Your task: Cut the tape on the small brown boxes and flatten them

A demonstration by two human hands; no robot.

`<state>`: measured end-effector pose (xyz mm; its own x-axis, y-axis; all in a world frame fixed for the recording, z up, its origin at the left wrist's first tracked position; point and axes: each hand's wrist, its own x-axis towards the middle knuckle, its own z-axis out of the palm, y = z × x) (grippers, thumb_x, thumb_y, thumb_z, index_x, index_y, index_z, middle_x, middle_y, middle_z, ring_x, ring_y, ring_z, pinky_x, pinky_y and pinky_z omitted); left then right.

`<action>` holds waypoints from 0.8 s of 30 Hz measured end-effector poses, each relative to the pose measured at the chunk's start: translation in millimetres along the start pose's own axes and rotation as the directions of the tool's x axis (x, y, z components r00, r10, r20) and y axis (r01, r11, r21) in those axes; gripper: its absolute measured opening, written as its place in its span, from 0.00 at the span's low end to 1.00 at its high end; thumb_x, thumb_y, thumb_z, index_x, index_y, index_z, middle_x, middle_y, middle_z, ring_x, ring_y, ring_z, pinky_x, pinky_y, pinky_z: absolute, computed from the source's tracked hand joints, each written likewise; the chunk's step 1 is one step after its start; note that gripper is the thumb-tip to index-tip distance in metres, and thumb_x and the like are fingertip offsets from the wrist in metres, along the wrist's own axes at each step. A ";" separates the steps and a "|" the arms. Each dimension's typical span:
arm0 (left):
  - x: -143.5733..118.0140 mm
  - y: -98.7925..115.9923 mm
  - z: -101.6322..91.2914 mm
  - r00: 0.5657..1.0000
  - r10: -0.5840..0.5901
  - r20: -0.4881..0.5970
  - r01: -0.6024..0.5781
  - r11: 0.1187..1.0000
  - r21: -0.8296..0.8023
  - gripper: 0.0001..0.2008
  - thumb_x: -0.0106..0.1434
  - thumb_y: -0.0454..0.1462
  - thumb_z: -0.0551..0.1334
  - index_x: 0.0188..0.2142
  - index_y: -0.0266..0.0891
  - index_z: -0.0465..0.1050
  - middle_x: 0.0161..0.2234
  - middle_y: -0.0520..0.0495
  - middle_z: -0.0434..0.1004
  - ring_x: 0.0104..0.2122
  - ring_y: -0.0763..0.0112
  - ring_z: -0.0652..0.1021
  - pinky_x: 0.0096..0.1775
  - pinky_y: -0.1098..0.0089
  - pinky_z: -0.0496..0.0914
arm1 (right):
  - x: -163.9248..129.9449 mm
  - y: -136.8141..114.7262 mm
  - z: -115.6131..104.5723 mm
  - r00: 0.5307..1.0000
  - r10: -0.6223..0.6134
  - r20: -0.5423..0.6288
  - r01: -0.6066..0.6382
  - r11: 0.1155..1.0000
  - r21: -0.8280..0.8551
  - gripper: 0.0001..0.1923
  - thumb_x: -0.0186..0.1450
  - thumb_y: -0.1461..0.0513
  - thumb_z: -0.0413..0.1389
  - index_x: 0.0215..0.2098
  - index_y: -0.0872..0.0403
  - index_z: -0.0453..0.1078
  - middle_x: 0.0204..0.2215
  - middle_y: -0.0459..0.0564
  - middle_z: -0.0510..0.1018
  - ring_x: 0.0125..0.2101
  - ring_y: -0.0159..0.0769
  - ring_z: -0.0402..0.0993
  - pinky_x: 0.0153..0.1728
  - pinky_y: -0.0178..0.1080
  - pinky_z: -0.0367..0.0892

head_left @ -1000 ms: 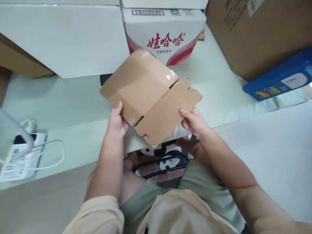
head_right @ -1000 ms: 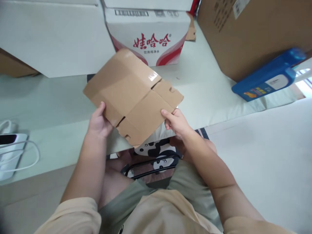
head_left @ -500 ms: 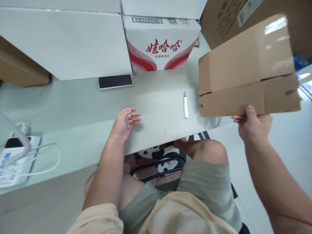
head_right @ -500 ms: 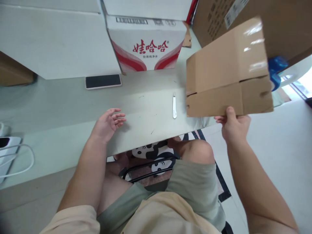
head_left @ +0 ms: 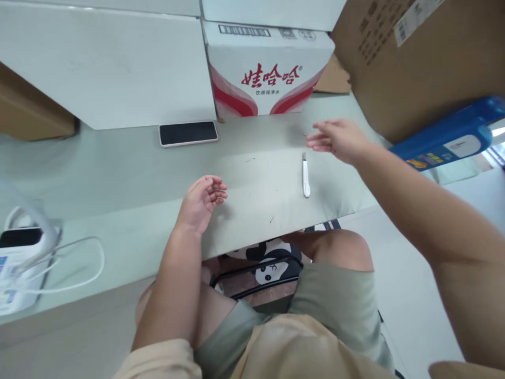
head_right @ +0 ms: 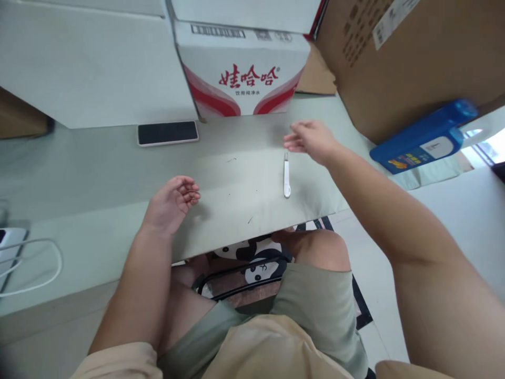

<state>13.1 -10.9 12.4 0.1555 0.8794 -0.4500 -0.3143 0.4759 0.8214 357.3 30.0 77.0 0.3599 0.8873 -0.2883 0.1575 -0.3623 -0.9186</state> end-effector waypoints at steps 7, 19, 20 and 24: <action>-23.2 12.5 -26.9 0.988 0.157 0.001 -0.157 0.985 -0.077 0.10 0.41 0.35 0.67 0.26 0.40 0.69 0.27 0.55 0.76 0.25 0.77 0.75 0.31 0.75 0.68 | -49.6 -3.5 65.3 0.989 0.088 0.118 -0.058 0.969 -0.239 0.05 0.73 0.66 0.53 0.45 0.56 0.71 0.32 0.50 0.83 0.26 0.27 0.81 0.28 0.29 0.77; -40.1 38.1 -93.0 0.921 0.368 -0.127 -0.387 0.833 -0.394 0.13 0.44 0.32 0.68 0.25 0.39 0.64 0.31 0.57 0.71 0.25 0.84 0.71 0.31 0.77 0.66 | -70.0 -62.9 304.8 0.770 -0.219 0.599 0.474 0.825 -0.309 0.09 0.64 0.72 0.60 0.41 0.58 0.74 0.21 0.47 0.82 0.17 0.31 0.78 0.16 0.28 0.70; -40.6 39.9 -98.2 0.917 0.371 -0.145 -0.396 0.819 -0.415 0.12 0.44 0.32 0.68 0.26 0.39 0.65 0.31 0.57 0.70 0.25 0.84 0.71 0.31 0.77 0.66 | -71.9 -73.4 330.1 0.730 -0.263 0.631 0.534 0.795 -0.288 0.10 0.64 0.73 0.58 0.42 0.58 0.74 0.19 0.46 0.81 0.16 0.30 0.76 0.15 0.27 0.68; -38.6 42.4 -112.0 0.905 0.378 -0.196 -0.424 0.752 -0.504 0.12 0.46 0.31 0.68 0.27 0.40 0.65 0.29 0.58 0.69 0.25 0.84 0.71 0.32 0.77 0.66 | -79.4 -124.1 422.7 0.568 -0.418 0.709 0.757 0.603 -0.250 0.22 0.62 0.77 0.52 0.53 0.60 0.71 0.13 0.32 0.73 0.12 0.18 0.68 0.15 0.16 0.60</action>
<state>-111.1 -26.2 25.3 -0.1619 0.9728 -0.1654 -0.7747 -0.0215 0.6319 -79.6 125.0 99.7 -0.5137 0.8575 0.0293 0.5974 0.3820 -0.7051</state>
